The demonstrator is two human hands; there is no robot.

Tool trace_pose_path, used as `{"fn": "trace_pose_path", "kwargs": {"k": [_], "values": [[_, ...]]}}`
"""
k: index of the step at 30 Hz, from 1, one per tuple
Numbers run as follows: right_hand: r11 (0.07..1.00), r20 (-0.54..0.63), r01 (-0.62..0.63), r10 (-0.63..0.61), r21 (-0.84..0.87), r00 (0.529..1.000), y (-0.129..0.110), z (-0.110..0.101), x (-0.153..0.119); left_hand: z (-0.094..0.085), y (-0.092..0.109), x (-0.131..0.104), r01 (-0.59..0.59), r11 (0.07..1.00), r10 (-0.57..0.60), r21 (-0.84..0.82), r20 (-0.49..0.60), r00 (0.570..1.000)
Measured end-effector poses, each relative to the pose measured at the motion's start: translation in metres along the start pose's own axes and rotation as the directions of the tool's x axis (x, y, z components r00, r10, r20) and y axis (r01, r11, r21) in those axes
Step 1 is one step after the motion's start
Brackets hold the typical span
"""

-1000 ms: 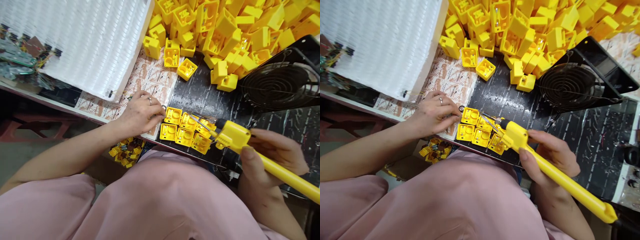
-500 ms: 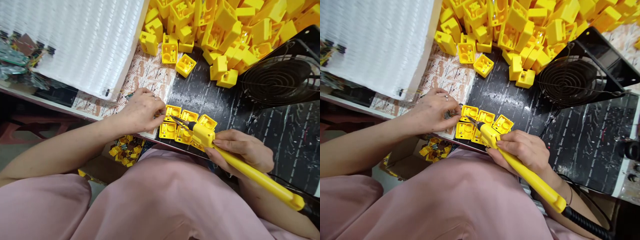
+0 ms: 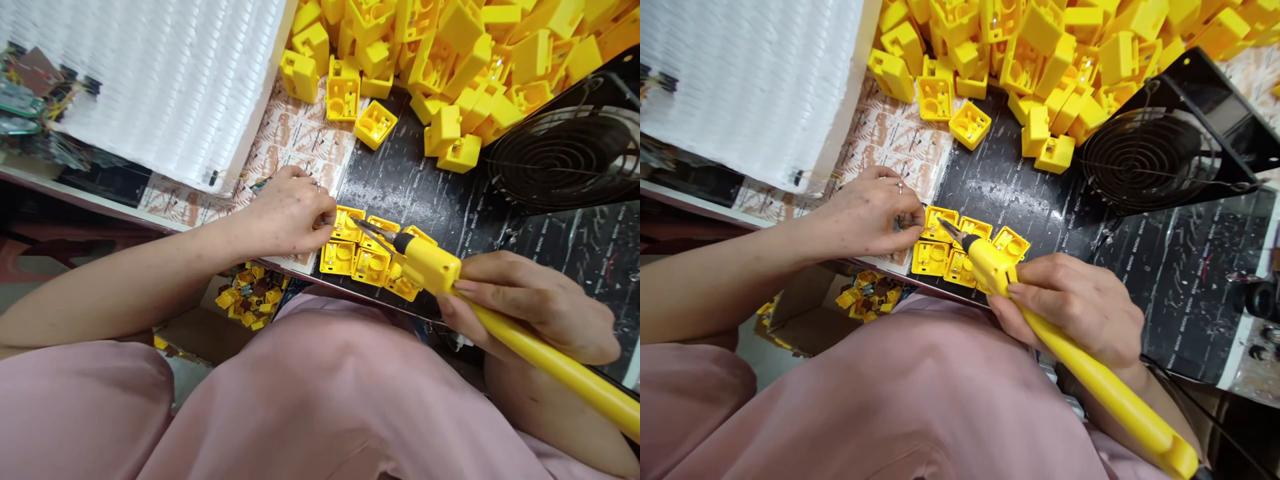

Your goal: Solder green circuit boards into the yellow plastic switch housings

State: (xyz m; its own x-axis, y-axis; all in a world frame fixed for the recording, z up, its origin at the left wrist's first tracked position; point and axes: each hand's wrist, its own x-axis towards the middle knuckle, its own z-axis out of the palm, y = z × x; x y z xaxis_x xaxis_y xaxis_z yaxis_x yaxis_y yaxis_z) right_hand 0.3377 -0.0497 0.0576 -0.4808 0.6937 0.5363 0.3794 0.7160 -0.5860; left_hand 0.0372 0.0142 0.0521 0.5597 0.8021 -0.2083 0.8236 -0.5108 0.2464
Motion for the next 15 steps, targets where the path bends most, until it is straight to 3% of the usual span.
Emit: {"fn": "trace_pose_path", "kwargs": {"k": [6,10,15], "values": [[1.0,-0.09,-0.017,0.018,0.02,0.996,0.002,0.004,-0.009,-0.001,-0.001,0.002,-0.033,0.999,0.033,0.021,0.001,0.999],[0.981,-0.183,-0.194,0.191,0.001,0.964,-0.008,0.011,-0.014,0.003,-0.001,-0.004,-0.037,0.999,0.038,0.034,-0.034,0.999],[0.951,-0.322,-0.31,0.286,-0.023,0.902,-0.012,0.019,-0.027,0.015,-0.004,-0.025,0.015,1.0,-0.02,-0.026,-0.203,0.979]]}}
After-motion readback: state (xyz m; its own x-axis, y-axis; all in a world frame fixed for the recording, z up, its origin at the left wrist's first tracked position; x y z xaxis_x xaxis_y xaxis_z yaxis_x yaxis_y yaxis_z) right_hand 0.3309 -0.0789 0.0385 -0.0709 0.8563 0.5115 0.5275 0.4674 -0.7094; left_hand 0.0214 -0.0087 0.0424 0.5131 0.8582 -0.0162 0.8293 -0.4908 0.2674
